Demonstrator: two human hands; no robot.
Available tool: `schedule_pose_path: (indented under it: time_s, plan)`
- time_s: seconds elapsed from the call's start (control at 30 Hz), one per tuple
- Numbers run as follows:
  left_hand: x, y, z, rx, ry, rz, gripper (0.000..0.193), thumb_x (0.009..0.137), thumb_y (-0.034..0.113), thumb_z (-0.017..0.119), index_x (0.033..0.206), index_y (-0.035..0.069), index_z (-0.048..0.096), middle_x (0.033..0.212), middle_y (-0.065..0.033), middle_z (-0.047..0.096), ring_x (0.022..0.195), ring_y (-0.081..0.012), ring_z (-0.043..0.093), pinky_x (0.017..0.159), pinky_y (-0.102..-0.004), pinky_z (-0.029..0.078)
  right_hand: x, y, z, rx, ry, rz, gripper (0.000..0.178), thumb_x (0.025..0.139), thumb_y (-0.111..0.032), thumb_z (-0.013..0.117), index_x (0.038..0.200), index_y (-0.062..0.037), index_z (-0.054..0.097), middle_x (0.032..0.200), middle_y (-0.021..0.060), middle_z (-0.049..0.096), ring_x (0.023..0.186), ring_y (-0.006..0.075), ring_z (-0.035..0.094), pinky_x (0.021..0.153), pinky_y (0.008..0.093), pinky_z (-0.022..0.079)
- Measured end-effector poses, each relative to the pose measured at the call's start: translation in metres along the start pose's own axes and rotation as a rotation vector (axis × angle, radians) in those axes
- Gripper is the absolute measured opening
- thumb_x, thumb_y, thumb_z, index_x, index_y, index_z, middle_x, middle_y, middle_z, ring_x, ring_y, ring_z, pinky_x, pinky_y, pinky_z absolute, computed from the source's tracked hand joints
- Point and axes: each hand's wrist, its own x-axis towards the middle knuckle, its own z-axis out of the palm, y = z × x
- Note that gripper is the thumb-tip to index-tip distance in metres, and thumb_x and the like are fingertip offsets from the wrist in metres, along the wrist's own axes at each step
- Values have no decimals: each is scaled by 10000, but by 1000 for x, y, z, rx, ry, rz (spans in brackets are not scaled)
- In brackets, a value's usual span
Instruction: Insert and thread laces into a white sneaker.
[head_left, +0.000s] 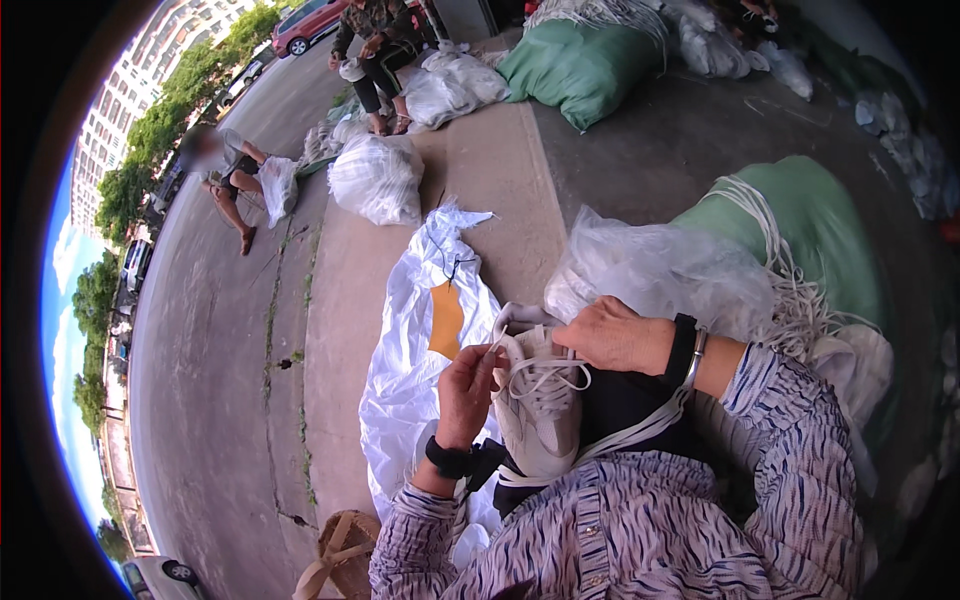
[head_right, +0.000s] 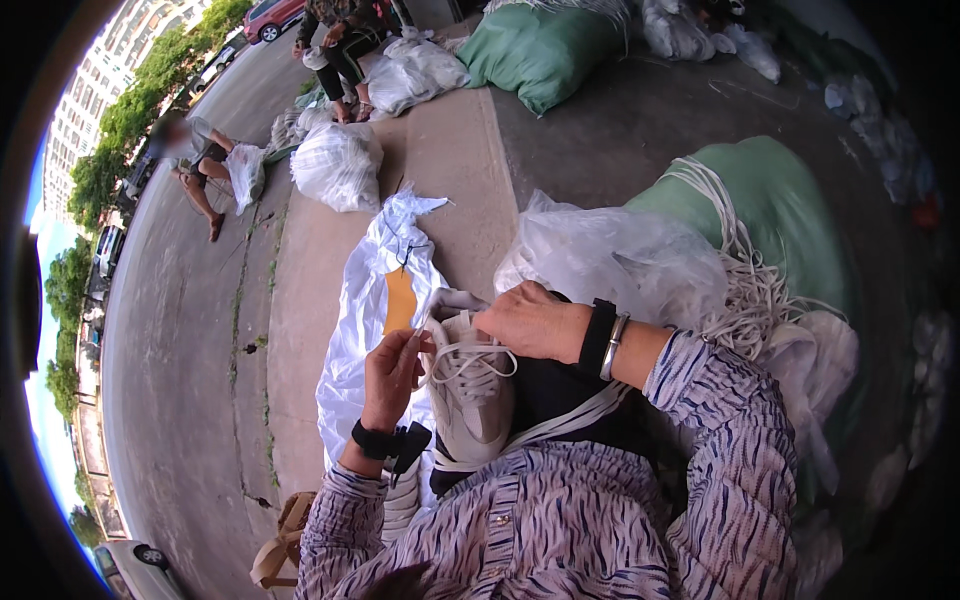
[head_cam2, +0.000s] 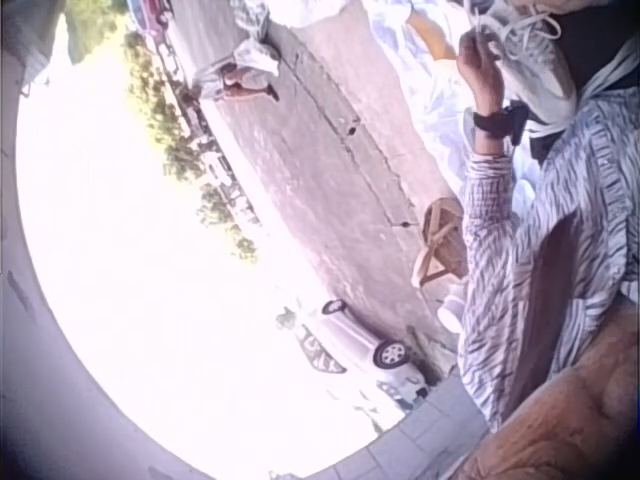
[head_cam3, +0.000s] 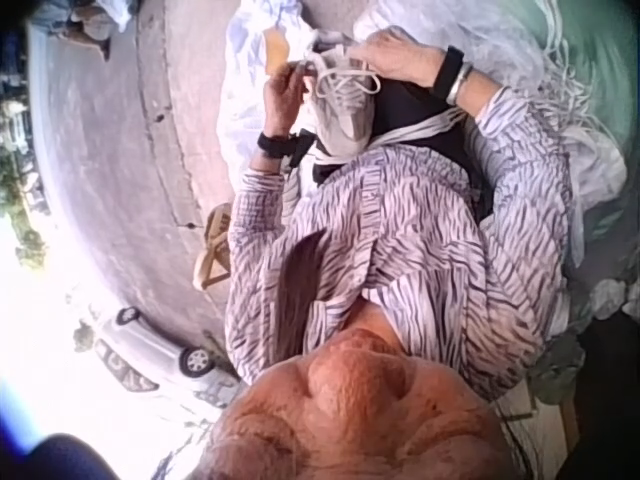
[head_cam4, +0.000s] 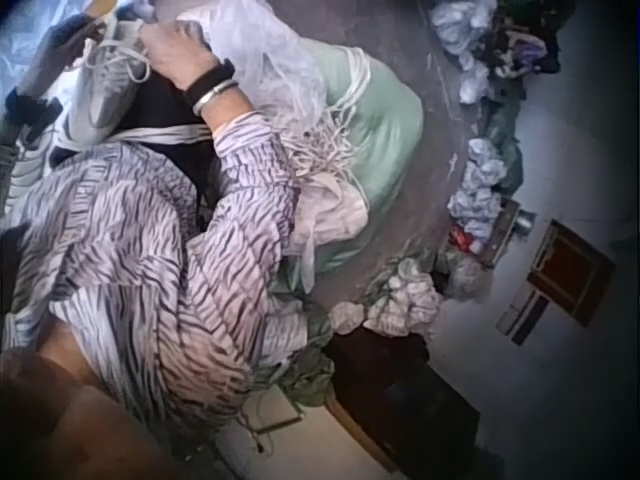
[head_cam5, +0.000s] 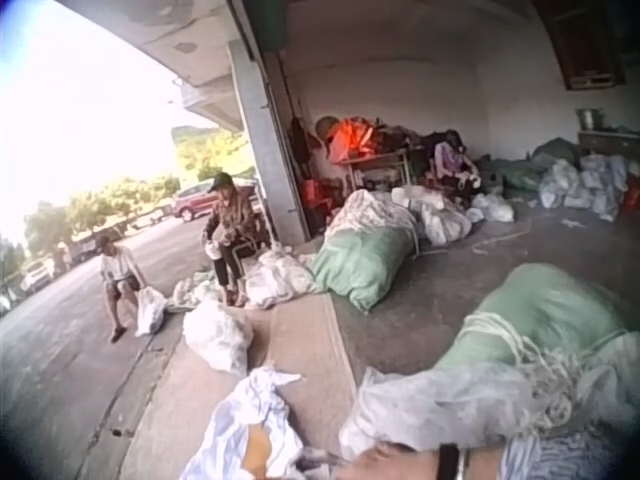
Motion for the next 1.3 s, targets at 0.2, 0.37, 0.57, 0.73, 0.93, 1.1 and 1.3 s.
schedule_pose_path:
  time_s: [0.2, 0.37, 0.57, 0.73, 0.93, 1.1, 1.3]
  plan:
    - [-1, -17, 4, 147, 60, 209, 157, 901, 141, 572, 889, -8, 619, 788, -72, 600, 688, -145, 558, 678, -256, 441, 3, 7, 12, -61, 15, 4, 69, 754, -87, 585, 809, -71, 623, 750, 141, 613, 792, 305, 621, 687, 419, 475]
    - [-12, 5, 11, 347, 95, 272, 135, 823, 148, 669, 873, 24, 656, 760, -98, 583, 656, -187, 562, 609, -272, 443, 7, 1, 3, 105, 64, 85, 120, 730, -134, 605, 788, -50, 668, 734, 155, 609, 815, 319, 606, 744, 418, 460]
    - [-10, -13, 12, 257, 141, 303, 151, 842, 156, 654, 885, 12, 664, 715, -48, 583, 644, -138, 554, 602, -261, 445, 33, 8, 12, 126, 67, 160, 151, 739, -151, 616, 773, -8, 652, 734, 167, 626, 707, 288, 609, 681, 382, 469]
    - [-10, -14, 5, -137, -78, -151, 221, 898, 212, 597, 893, -4, 642, 715, 4, 581, 680, -87, 543, 614, -227, 432, 41, 70, -36, 946, 934, 474, 175, 782, -162, 614, 739, 8, 609, 703, 150, 638, 692, 300, 625, 630, 373, 476]
    - [-8, -19, 1, -169, -34, -39, 230, 906, 219, 588, 867, -6, 616, 761, 16, 586, 702, -41, 506, 652, -186, 407, 30, 52, -9, 340, 582, 446, 121, 767, -156, 625, 776, -36, 612, 683, 106, 641, 686, 276, 632, 623, 372, 483]
    - [-5, -15, 5, -247, -102, -112, 213, 899, 219, 591, 857, 12, 618, 752, 35, 576, 673, -39, 488, 626, -186, 399, 31, -3, 21, 459, 290, 140, 89, 753, -114, 603, 795, -44, 636, 669, 101, 629, 619, 239, 621, 611, 345, 483]
    - [-4, -10, 6, -356, -84, -259, 161, 877, 196, 594, 810, 50, 602, 703, 31, 555, 581, -37, 451, 530, -185, 362, 42, -2, 39, 631, 169, 188, 137, 718, -153, 590, 792, -66, 666, 712, 122, 649, 674, 256, 641, 632, 340, 484]
